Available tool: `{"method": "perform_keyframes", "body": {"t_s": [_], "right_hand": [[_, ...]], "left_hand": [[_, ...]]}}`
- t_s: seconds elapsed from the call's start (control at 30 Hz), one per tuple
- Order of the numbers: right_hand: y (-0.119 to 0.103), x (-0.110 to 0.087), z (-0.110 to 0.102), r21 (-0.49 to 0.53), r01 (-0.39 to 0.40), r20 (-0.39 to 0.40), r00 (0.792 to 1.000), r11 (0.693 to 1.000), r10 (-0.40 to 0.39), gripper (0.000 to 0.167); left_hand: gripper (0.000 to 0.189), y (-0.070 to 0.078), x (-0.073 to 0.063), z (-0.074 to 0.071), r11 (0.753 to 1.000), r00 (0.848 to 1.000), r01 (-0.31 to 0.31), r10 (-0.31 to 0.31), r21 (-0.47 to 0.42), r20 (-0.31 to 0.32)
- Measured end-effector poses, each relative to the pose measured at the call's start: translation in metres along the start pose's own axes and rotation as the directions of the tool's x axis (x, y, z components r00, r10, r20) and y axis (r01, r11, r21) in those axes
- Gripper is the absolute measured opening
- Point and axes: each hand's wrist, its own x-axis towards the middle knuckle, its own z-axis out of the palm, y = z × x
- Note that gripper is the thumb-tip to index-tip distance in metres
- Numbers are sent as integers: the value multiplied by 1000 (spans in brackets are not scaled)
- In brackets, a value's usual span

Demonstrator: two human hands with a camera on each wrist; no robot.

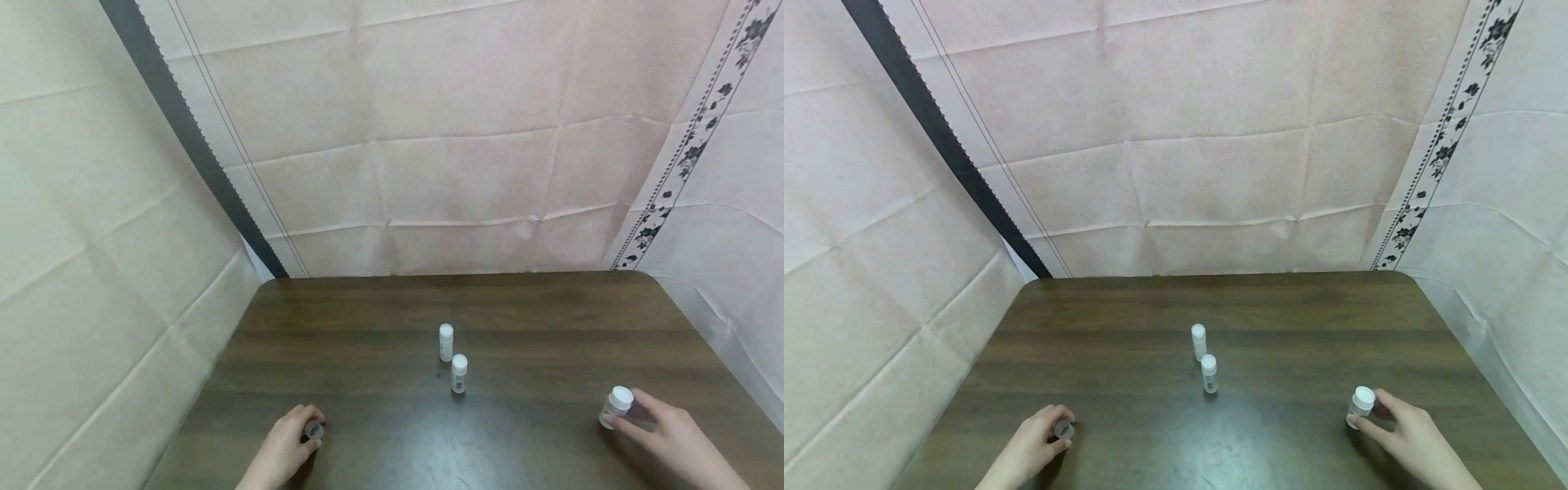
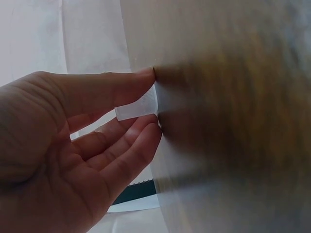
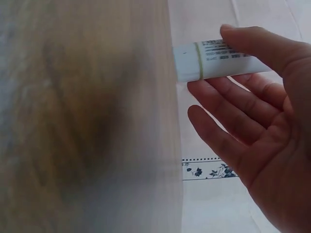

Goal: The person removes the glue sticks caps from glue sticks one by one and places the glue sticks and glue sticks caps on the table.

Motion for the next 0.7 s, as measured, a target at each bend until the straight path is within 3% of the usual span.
{"method": "perform_keyframes", "body": {"t_s": [0.27,0.7], "right_hand": [[11,-7,1,-31,-73,83,994,997,76,25],[18,-6,2,-67,-99,85,991,993,105,31]], "left_hand": [[30,3,1,0,1000,1000,6,-6,24,-17],[31,1,3,0,1000,1000,14,-14,23,6]]}}
